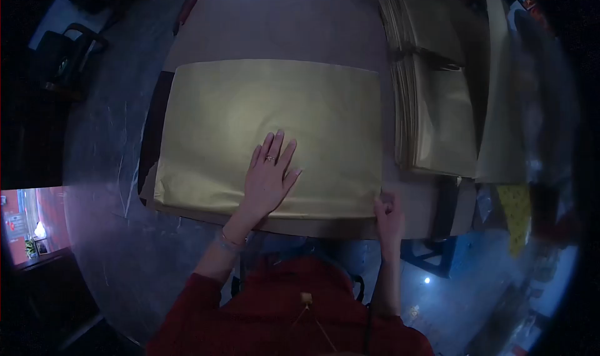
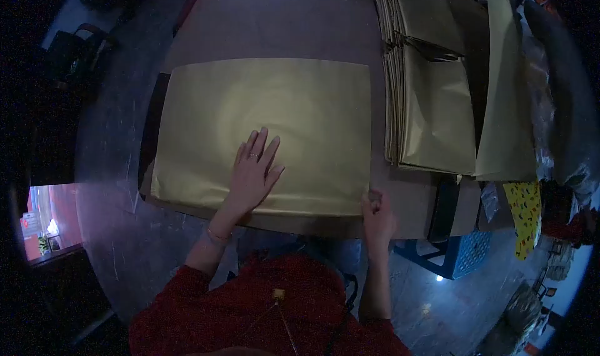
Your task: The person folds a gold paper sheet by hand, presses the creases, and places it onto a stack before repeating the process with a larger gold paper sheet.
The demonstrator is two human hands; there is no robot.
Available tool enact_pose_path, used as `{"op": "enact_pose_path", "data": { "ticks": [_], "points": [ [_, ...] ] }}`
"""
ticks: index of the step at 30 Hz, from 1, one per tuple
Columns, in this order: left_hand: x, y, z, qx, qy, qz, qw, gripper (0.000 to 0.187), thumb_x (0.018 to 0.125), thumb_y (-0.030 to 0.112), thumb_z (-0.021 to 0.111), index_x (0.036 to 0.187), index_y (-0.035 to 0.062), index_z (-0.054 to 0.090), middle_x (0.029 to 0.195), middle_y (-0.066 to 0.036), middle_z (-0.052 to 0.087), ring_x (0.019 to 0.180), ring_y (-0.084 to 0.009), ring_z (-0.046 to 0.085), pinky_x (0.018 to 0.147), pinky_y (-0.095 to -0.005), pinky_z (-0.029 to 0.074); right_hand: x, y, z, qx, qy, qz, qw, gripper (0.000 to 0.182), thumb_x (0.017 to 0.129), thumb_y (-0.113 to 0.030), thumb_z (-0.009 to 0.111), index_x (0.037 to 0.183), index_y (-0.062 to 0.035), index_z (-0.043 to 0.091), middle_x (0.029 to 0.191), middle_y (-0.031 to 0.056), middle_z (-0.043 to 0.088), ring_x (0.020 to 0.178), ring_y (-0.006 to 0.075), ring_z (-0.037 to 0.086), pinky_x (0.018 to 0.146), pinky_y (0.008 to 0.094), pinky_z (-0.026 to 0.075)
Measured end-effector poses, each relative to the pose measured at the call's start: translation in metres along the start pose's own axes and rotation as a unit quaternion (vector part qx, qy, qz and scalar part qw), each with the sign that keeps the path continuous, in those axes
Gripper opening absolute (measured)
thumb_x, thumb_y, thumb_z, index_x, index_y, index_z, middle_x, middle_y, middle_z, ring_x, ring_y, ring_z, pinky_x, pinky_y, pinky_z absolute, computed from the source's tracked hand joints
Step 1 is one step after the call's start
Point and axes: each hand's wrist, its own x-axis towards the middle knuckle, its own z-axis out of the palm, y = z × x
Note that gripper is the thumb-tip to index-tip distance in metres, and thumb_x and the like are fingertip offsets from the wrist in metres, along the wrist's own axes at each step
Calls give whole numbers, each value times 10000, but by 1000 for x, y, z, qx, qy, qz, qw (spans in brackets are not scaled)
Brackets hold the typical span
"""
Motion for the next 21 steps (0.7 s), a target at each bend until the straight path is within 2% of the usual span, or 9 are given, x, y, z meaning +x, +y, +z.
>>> {"op": "enact_pose_path", "data": {
  "ticks": [2, 5, 8, 10, 14, 16, 21],
  "points": [
    [1, -1, 0, 6, 0, -1, 1000, 575, 923, 372, 522, 1424, 136, 369, 1511, -145, 258, 1384, -347, 250, 1102, -502, 249, 2, 5, 1, 31, -10, -1, 999, 279, 910, -205, 616, 1141, -55, 567, 688, 1, 534, 660, 95, 510, 626, 272, 431],
    [2, 0, -1, 7, -4, -9, 1000, 575, 920, 378, 526, 1421, 138, 375, 1511, -146, 259, 1386, -347, 248, 1101, -503, 251, 3, 8, 2, 36, 26, -34, 998, 279, 912, -197, 615, 1150, -57, 576, 711, 14, 553, 682, 93, 523, 649, 270, 443],
    [2, 1, -1, 10, -5, -10, 1000, 581, 921, 390, 518, 1430, 154, 366, 1516, -136, 255, 1387, -346, 246, 1103, -500, 251, 3, 17, 1, 104, 38, -86, 990, 290, 910, -189, 617, 1168, -63, 585, 736, 28, 565, 685, 104, 527, 658, 270, 446],
    [2, 0, -1, 17, -8, -6, 1000, 581, 924, 393, 512, 1433, 155, 362, 1517, -135, 254, 1388, -344, 246, 1103, -498, 250, 3, 23, -1, 19, 22, -69, 997, 278, 901, -128, 616, 1169, -62, 585, 687, -9, 537, 634, 59, 475, 583, 237, 403],
    [0, -3, 2, 30, -4, 9, 999, 577, 937, 403, 488, 1441, 159, 351, 1520, -129, 248, 1391, -339, 244, 1105, -492, 248, -2, 16, -2, -1, 28, -92, 995, 271, 900, -118, 615, 1163, -59, 584, 680, -15, 523, 632, 57, 471, 575, 236, 398],
    [0, -2, 1, 30, -1, 15, 999, 574, 940, 403, 483, 1442, 160, 348, 1521, -127, 247, 1392, -339, 242, 1106, -491, 247, -2, 13, -4, 5, 9, -57, 998, 298, 907, -188, 613, 1184, -81, 589, 689, 28, 548, 658, 117, 529, 633, 286, 450],
    [1, -1, 0, 21, -3, 12, 1000, 571, 941, 399, 483, 1441, 157, 349, 1521, -126, 248, 1393, -338, 241, 1108, -491, 242, -3, 16, -2, -5, 13, -42, 999, 261, 905, -194, 612, 1139, -79, 594, 694, 46, 552, 652, 143, 547, 630, 304, 455]
  ]
}}
